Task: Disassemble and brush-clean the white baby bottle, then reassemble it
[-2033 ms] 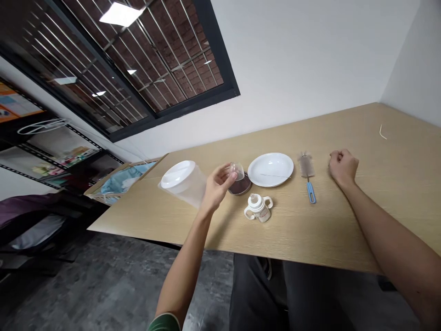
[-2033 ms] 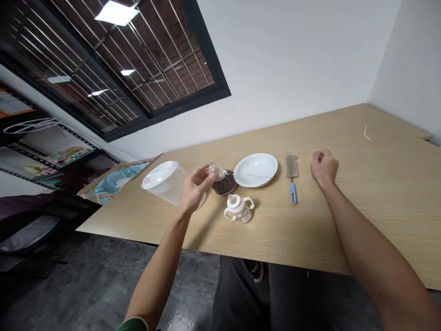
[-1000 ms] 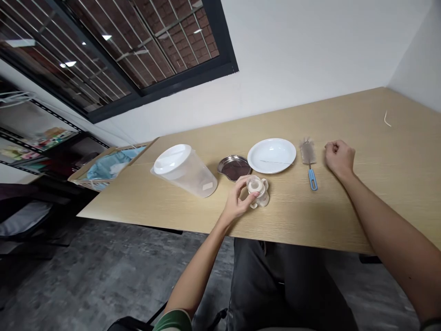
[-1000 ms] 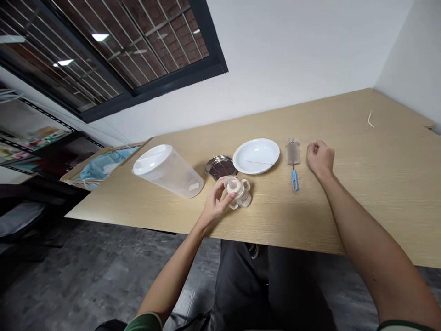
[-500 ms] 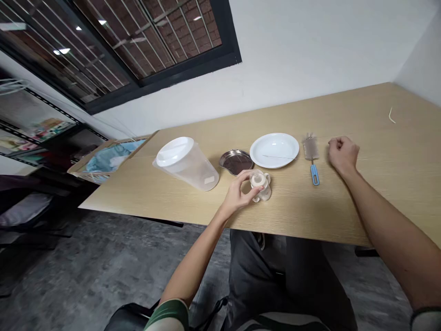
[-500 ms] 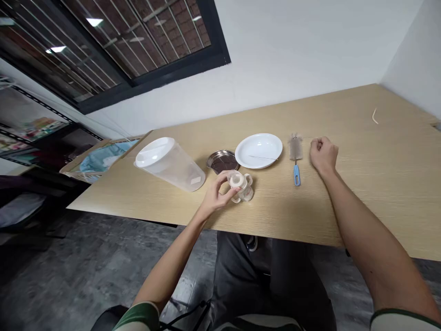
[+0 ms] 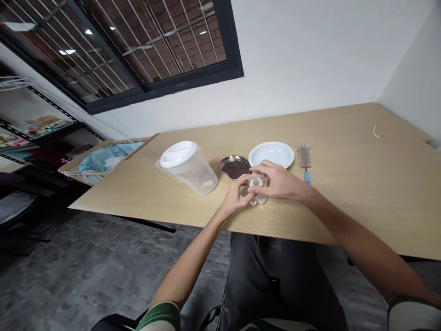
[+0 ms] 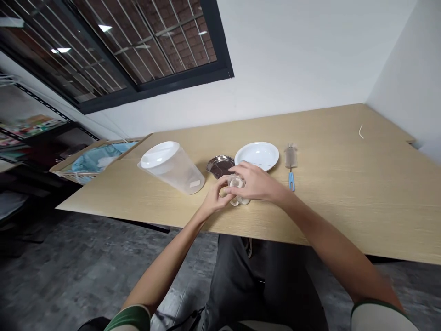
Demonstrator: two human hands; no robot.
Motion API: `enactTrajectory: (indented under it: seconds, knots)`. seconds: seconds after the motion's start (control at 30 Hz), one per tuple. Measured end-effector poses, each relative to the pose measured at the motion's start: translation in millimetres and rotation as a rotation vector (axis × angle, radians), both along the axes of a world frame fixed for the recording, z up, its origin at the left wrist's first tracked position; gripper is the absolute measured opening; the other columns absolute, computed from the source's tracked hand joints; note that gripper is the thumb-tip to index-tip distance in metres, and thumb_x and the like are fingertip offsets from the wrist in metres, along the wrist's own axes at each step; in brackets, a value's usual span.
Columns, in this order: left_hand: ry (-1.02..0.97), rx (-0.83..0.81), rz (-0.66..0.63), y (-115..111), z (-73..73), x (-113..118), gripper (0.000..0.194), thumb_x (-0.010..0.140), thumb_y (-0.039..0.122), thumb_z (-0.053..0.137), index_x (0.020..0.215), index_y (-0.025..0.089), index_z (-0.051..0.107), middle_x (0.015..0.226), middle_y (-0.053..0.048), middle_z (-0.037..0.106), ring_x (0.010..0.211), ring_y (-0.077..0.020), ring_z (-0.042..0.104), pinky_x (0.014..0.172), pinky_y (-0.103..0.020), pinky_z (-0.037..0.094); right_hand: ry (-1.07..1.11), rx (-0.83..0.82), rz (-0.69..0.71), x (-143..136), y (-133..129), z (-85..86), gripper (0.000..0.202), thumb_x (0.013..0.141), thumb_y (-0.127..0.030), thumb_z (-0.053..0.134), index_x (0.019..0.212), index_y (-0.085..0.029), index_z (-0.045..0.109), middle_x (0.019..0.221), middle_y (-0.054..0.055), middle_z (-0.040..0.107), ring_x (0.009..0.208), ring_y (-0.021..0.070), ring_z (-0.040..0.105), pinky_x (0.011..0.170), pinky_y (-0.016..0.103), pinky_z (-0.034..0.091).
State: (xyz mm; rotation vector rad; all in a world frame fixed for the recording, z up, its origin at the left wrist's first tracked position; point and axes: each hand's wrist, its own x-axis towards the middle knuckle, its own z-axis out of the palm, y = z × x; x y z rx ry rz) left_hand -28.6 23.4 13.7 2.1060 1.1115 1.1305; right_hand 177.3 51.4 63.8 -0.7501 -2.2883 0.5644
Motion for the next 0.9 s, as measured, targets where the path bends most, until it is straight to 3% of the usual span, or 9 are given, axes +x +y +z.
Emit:
enactTrajectory:
  seconds: [0.13, 0.4, 0.5, 0.57, 0.7, 0.8, 0.9]
  knots:
    - [-0.002, -0.003, 0.004, 0.8, -1.8, 0.0, 0.032, 0.085, 0.031, 0.068, 0.115, 0.018, 0.063, 0.110, -0.007, 0.067, 0.101, -0.0188, 0.065, 0.094, -0.035, 0.053, -0.089, -0.009, -0.041, -11.1, 3.3, -2.2, 0.024, 0.085, -0.035, 0.070, 0.100, -0.017, 0.066, 0.097, 0.006, 0.063, 0.091, 0.0195, 0.058, 0.081, 0.032, 0.044]
    - [-0.041, 0.000, 0.004, -1.0, -0.6, 2.8, 0.029, 0.084, 0.029, 0.068, 0.110, 0.017, 0.064, 0.110, -0.008, 0.068, 0.102, -0.0190, 0.065, 0.095, -0.036, 0.053, -0.046, -0.055, -0.136, -14.9, -2.6, -9.2, 0.026, 0.081, -0.033, 0.072, 0.101, -0.018, 0.064, 0.098, 0.004, 0.062, 0.085, 0.0171, 0.058, 0.078, 0.030, 0.043]
    - [-0.013, 0.006, -0.027, 2.8, 0.7, -0.8, 0.030, 0.084, 0.026, 0.066, 0.113, 0.017, 0.064, 0.114, -0.009, 0.069, 0.105, -0.0201, 0.065, 0.097, -0.037, 0.053, -0.029, -0.014, -0.224, -21.2, -8.0, -17.5, 0.023, 0.081, -0.032, 0.069, 0.099, -0.019, 0.062, 0.099, 0.004, 0.062, 0.088, 0.0182, 0.059, 0.078, 0.031, 0.045]
    - [0.050, 0.014, -0.060, 6.9, 3.0, -4.2, 0.032, 0.085, 0.024, 0.064, 0.117, 0.018, 0.065, 0.122, -0.010, 0.068, 0.114, -0.0225, 0.063, 0.105, -0.042, 0.050, -0.047, 0.048, -0.360, -28.5, -12.5, -23.2, 0.022, 0.082, -0.033, 0.067, 0.098, -0.019, 0.061, 0.101, 0.006, 0.062, 0.090, 0.0207, 0.060, 0.078, 0.032, 0.045]
    - [0.089, -0.008, -0.085, 11.0, 6.2, -9.6, 0.044, 0.086, 0.024, 0.062, 0.129, 0.019, 0.061, 0.138, -0.012, 0.060, 0.130, -0.0247, 0.056, 0.114, -0.046, 0.045, -0.073, 0.165, -0.655, -44.3, -21.9, -34.5, 0.030, 0.088, -0.043, 0.063, 0.101, -0.017, 0.059, 0.101, 0.012, 0.064, 0.090, 0.0262, 0.061, 0.077, 0.036, 0.045]
    - [0.052, -0.074, -0.065, 7.4, 2.8, -12.8, 0.059, 0.084, 0.028, 0.066, 0.140, 0.018, 0.052, 0.144, -0.014, 0.056, 0.132, -0.0256, 0.056, 0.111, -0.045, 0.048, -0.045, 0.249, -0.662, -46.0, -27.5, -41.2, 0.042, 0.089, -0.052, 0.060, 0.110, -0.015, 0.058, 0.102, 0.015, 0.065, 0.095, 0.0289, 0.060, 0.082, 0.039, 0.046]
    - [0.041, -0.156, -0.030, 2.1, -3.1, -18.3, 0.076, 0.079, 0.036, 0.075, 0.147, 0.020, 0.042, 0.147, -0.015, 0.052, 0.130, -0.0277, 0.057, 0.111, -0.048, 0.049, 0.025, 0.317, -0.603, -30.9, -28.9, -41.2, 0.051, 0.092, -0.053, 0.055, 0.121, -0.012, 0.055, 0.107, 0.016, 0.065, 0.100, 0.0300, 0.058, 0.087, 0.042, 0.045]
